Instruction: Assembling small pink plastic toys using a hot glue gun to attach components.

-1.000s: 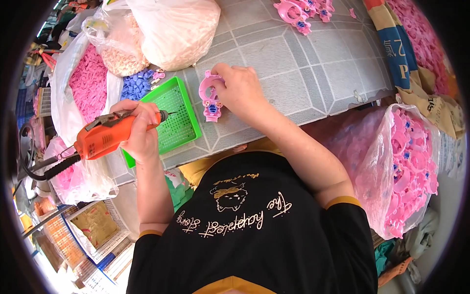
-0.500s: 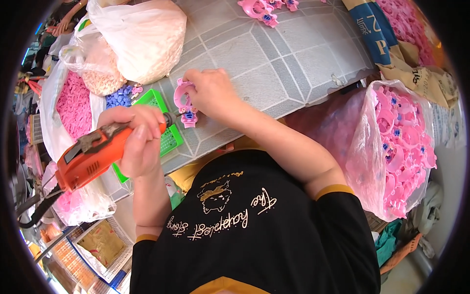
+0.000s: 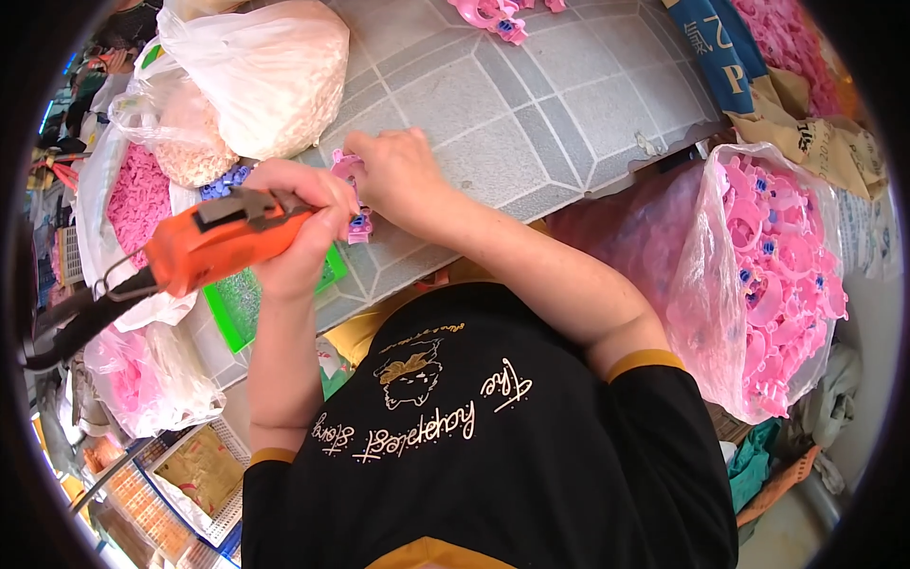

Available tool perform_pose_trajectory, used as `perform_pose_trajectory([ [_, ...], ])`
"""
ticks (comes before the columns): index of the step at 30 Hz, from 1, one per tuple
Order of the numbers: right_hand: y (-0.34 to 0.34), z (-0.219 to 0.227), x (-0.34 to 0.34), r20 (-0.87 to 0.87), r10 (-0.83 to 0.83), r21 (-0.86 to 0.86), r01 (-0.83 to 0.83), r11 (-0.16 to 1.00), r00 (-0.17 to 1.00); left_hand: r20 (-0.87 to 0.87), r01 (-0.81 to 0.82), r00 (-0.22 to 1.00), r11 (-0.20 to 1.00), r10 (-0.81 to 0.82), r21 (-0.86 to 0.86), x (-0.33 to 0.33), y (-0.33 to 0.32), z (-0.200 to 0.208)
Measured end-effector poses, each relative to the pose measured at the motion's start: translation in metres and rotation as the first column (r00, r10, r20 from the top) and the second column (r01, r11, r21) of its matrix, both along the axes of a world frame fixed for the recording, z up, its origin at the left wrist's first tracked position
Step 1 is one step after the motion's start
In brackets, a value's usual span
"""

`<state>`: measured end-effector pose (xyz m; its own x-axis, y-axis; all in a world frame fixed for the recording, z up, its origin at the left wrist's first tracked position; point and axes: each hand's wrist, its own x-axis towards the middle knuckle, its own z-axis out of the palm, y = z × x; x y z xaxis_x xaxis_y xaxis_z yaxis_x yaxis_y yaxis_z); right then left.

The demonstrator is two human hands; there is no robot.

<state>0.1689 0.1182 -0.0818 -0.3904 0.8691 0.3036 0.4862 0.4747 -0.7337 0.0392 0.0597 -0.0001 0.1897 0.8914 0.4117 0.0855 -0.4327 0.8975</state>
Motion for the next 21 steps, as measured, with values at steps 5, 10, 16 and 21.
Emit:
perform_pose_trajectory([
  [5, 0.004, -0.007, -0.002, -0.033, 0.012, 0.047, -0.010, 0.999, 0.999, 0.172, -0.185, 0.967, 0.983, 0.186, -0.019, 0.011, -0.011, -0.007],
  [10, 0.006, -0.007, 0.006, -0.072, 0.039, -0.095, -0.046, 0.994, 0.997, 0.526, -0.254, 0.834, 0.962, 0.165, 0.100, 0.008, -0.020, 0.029],
  [16, -0.012, 0.036, 0.056, -0.333, -0.106, -0.356, -0.021, 0.934, 0.937, 0.477, -0.341, 0.821, 0.940, 0.314, -0.031, -0.018, -0.040, 0.018],
  [21, -0.047, 0.117, 0.167, -0.250, -0.361, -0.122, 0.340, 0.932, 0.899, 0.501, -0.202, 0.854, 0.977, 0.143, 0.066, -0.047, -0.032, -0.001],
])
